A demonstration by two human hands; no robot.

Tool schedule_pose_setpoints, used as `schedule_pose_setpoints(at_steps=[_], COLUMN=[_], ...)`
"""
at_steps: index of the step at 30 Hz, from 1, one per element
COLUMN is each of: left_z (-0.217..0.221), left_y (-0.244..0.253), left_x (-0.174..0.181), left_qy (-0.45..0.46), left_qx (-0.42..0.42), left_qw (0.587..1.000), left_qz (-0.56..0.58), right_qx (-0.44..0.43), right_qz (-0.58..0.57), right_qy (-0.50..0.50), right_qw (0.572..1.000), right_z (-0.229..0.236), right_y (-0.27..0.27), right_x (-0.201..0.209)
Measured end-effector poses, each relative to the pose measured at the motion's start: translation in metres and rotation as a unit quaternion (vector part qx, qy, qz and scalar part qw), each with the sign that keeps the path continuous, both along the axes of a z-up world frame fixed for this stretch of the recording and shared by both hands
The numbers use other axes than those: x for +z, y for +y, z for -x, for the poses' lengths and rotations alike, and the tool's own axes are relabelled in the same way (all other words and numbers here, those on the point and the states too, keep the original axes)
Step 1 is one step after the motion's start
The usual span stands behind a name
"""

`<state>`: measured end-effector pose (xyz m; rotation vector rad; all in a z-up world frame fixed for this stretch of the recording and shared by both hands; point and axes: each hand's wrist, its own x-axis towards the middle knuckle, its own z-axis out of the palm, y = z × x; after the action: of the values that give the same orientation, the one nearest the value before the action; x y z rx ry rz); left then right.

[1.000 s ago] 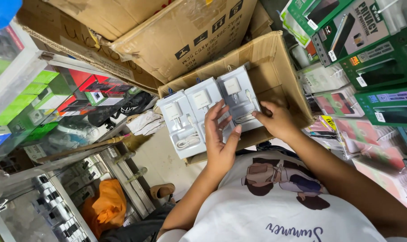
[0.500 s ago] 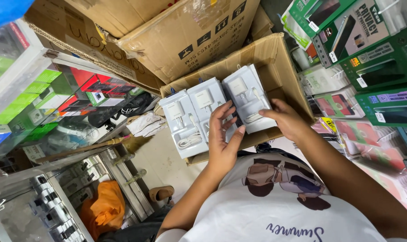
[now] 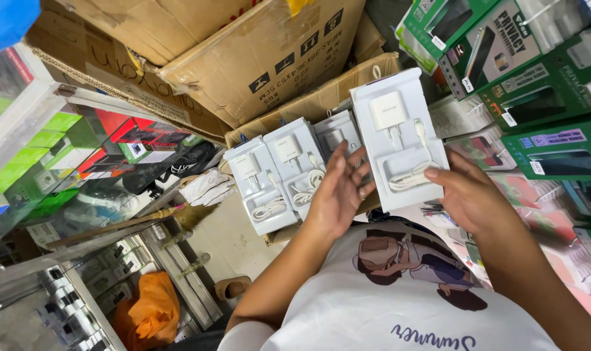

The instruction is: Inspecting and organizing phone charger boxes on a sales floor.

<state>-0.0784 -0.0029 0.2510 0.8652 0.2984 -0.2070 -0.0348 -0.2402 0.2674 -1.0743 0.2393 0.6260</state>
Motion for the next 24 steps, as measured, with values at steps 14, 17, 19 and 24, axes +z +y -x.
schedule_pose_setpoints(at_steps=[14, 17, 19, 24], left_z=[-0.013, -0.012, -0.009, -0.008], left_y=[-0.038, -0.043, -0.046, -0.052], left_x=[-0.033, -0.032, -0.032, -0.032], left_qy=[0.047, 0.031, 0.003, 0.013], left_qx=[-0.039, -0.042, -0.031, -0.003], left_qw=[0.955, 0.960, 0.963, 0.967], left_qz=[0.289, 0.277, 0.267, 0.253], right_qx=[0.022, 0.085, 0.088, 0.077], right_qz=[0.315, 0.425, 0.444, 0.496], right_qy=[-0.300, -0.390, -0.372, -0.372], right_qw=[0.900, 0.813, 0.811, 0.781], right_z=[0.036, 0.037, 0.037, 0.039], right_y=[0.025, 0.026, 0.029, 0.044], right_x=[0.066, 0.074, 0.071, 0.080])
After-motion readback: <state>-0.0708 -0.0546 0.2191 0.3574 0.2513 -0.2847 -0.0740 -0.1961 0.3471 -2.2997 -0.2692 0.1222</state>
